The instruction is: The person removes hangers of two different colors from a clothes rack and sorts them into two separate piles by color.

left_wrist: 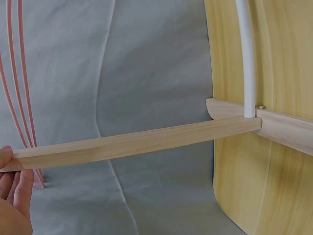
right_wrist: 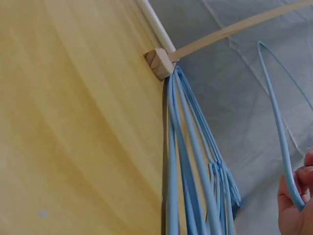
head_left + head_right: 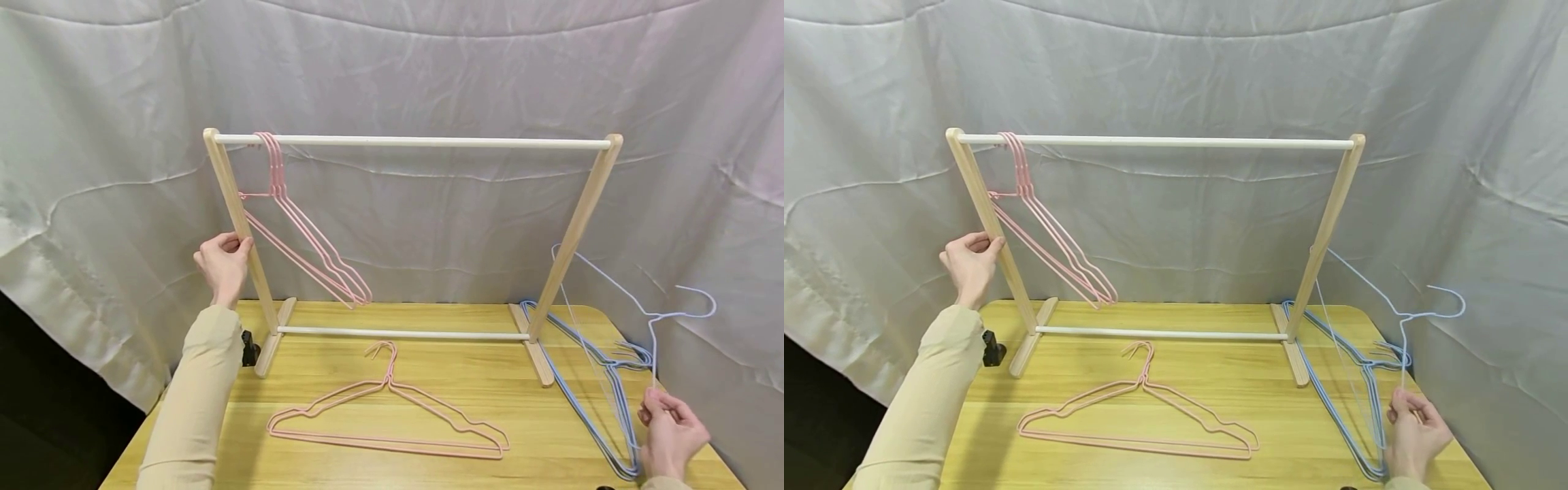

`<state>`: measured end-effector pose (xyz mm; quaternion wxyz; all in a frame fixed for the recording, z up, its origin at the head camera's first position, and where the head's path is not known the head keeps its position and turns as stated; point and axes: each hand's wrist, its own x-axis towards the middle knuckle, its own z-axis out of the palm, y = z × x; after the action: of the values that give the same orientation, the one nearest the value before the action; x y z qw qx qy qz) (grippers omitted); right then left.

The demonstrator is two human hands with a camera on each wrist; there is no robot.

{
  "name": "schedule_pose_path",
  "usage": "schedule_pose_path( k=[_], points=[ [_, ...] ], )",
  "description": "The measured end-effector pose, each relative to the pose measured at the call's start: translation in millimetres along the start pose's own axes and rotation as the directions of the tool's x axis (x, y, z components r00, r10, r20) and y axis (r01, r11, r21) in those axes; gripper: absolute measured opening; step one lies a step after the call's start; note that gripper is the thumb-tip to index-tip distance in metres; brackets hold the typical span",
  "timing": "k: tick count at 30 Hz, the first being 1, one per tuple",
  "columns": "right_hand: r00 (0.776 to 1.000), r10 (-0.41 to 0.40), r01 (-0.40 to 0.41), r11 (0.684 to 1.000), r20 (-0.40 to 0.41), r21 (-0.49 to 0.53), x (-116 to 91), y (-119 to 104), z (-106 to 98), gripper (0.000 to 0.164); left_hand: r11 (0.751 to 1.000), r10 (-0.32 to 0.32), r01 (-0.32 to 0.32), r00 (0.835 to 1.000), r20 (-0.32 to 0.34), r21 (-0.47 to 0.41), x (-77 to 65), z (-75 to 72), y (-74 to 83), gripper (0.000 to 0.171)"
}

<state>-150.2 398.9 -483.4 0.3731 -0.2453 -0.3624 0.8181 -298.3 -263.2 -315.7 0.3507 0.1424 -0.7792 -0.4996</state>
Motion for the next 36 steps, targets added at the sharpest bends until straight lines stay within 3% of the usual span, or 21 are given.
schedule_pose_path(
  k=[7,12,18,26,30,36],
  points=[
    [0.996,0.085,-0.082,0.972,0.004,-0.222,0.6,0.9,-7.3,0.033,1.0,-0.009,0.009,1.0,-0.001,-0.01,-1.3,-0.4,0.4,0.029],
    [0.991,0.135,-0.123,0.929,0.011,-0.35,1.6,3.7,-11.8,0.041,1.0,-0.014,0.014,1.0,-0.004,-0.016,-1.8,-0.6,-0.5,0.029],
    [0.992,0.125,-0.096,0.862,0.024,-0.498,2.6,8.6,-15.8,0.043,1.0,-0.024,0.024,1.0,0.0,-0.009,-1.8,-0.5,-1.5,0.03],
    [0.996,0.091,-0.058,0.797,0.025,-0.601,1.9,11.1,-16.4,0.045,0.999,-0.035,0.035,0.999,-0.003,-0.005,-1.3,-0.8,-2.1,0.031],
    [0.999,0.043,-0.024,0.716,0.01,-0.698,1.4,10.9,-16.8,0.048,0.999,-0.034,0.034,0.999,-0.004,-0.006,-1.5,-1.3,-1.4,0.03],
    [1.0,0.002,0.017,0.525,0.021,-0.851,-0.3,7.9,-18.9,0.049,0.999,-0.034,0.034,0.999,-0.008,-0.006,-1.4,-1.3,-1.5,0.03]
  ],
)
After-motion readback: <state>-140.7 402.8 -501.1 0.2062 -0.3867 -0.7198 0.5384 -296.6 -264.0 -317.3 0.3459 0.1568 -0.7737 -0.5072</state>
